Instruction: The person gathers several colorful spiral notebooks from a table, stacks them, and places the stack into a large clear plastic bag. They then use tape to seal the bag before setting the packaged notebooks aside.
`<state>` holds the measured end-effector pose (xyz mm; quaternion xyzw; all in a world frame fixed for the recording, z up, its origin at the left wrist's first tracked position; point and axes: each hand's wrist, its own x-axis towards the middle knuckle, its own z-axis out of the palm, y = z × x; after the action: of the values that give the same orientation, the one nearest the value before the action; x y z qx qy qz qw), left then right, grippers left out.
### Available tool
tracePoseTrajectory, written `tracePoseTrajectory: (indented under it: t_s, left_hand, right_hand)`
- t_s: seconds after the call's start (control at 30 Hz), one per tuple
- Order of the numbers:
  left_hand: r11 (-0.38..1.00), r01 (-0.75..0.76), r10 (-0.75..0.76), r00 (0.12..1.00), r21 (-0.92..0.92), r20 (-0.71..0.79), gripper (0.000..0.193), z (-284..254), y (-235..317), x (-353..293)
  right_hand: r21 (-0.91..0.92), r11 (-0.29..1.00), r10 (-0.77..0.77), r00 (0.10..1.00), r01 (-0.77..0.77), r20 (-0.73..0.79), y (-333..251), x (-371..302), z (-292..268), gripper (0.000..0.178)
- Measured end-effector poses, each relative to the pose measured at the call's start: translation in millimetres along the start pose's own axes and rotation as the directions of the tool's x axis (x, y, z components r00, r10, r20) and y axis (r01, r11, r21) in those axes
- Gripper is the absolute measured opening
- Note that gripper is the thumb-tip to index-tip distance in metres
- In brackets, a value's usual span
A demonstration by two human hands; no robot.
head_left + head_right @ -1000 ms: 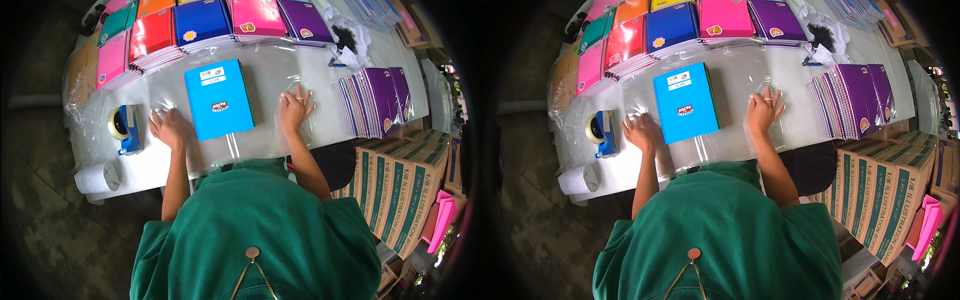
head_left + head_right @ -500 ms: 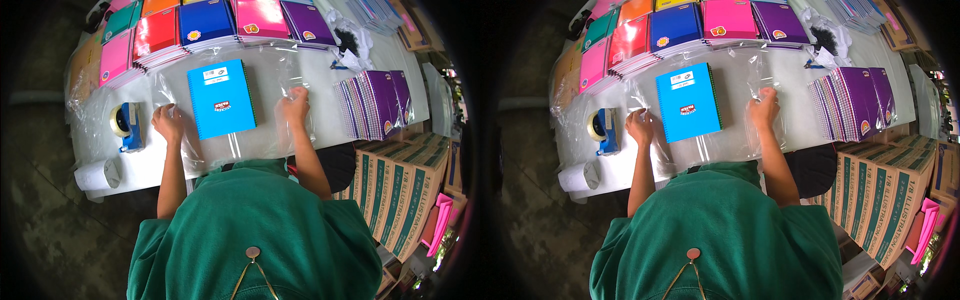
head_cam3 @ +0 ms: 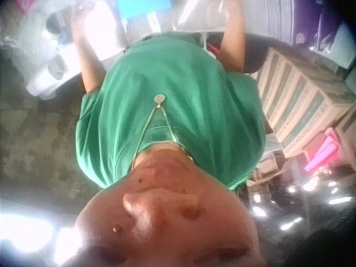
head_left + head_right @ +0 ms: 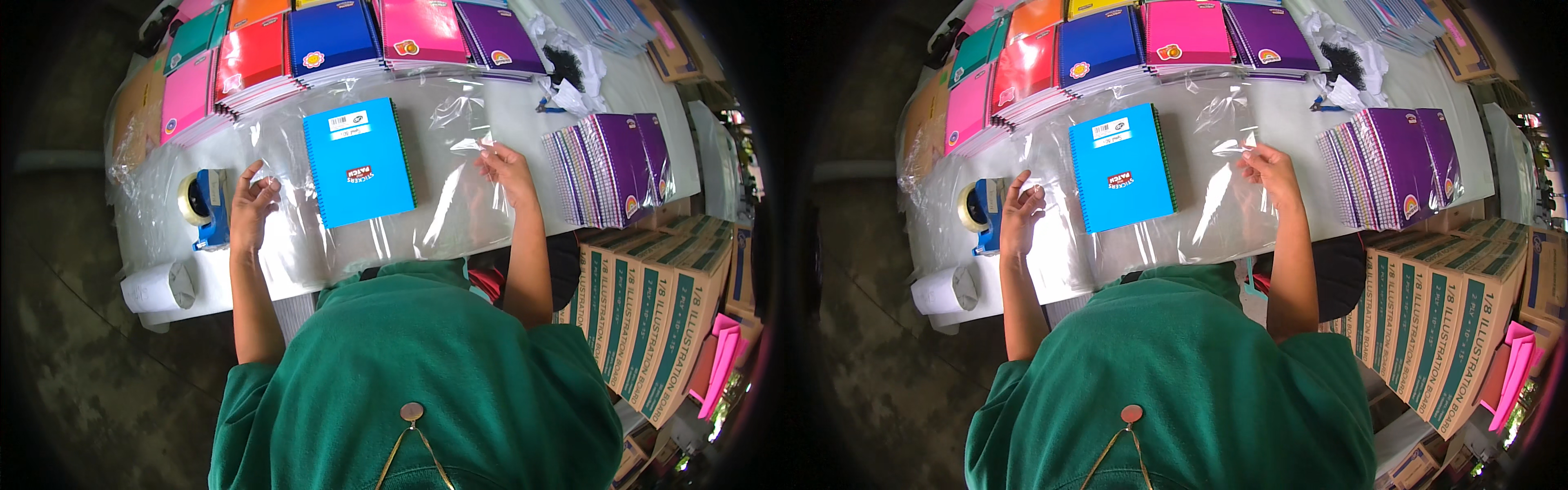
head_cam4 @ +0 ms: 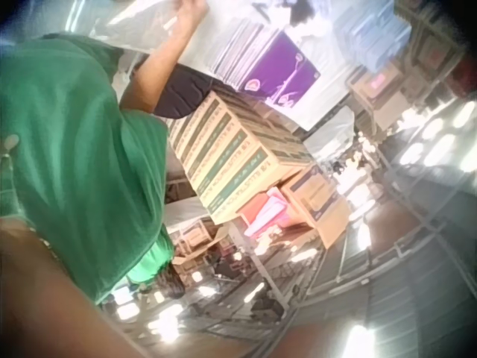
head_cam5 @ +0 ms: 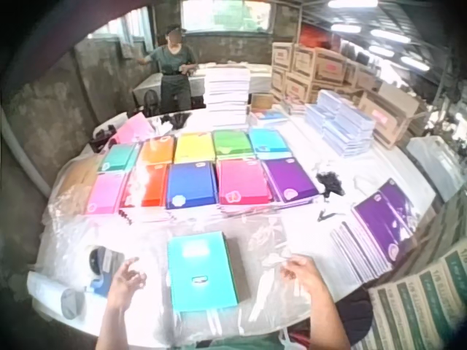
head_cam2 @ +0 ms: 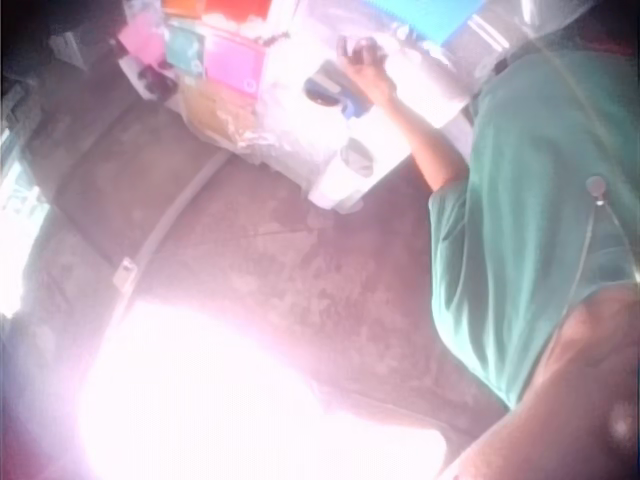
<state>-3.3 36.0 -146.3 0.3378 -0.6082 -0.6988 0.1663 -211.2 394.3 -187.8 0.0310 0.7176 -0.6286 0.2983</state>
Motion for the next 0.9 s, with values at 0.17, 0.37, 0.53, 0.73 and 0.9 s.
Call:
tracePoseTrajectory:
  t_s: [0.17,0.37,0.53,0.73,0.9]
  left_hand:
    - [0.960,0.233,-0.264,0.937,0.155,0.231,0.037,-34.4,-9.6,5.2]
    - [0.822,0.502,-0.465,0.864,-0.270,0.192,0.021,-22.7,-14.6,6.8]
    - [0.995,-0.041,0.000,0.917,0.094,0.399,0.014,-13.7,-9.6,16.3]
    - [0.930,-0.356,0.270,0.831,0.091,0.487,0.021,49.6,-24.9,22.6]
    - [0.752,-0.541,0.375,0.821,0.377,0.431,0.018,83.5,-54.3,-5.8]
  right_hand:
    - [-0.096,0.995,0.000,0.992,0.013,0.127,-14.0,2.2,-1.9,0.023]
    - [-0.168,0.958,-0.177,0.942,0.231,0.286,-37.1,3.8,15.5,0.021]
    - [-0.150,0.877,-0.347,0.816,0.457,0.462,-41.3,7.5,52.7,0.023]
    - [0.374,0.863,-0.459,0.835,0.339,0.303,-4.4,20.2,145.2,0.018]
    - [0.119,0.843,-0.529,0.771,0.524,0.354,-1.1,-10.5,166.6,0.023]
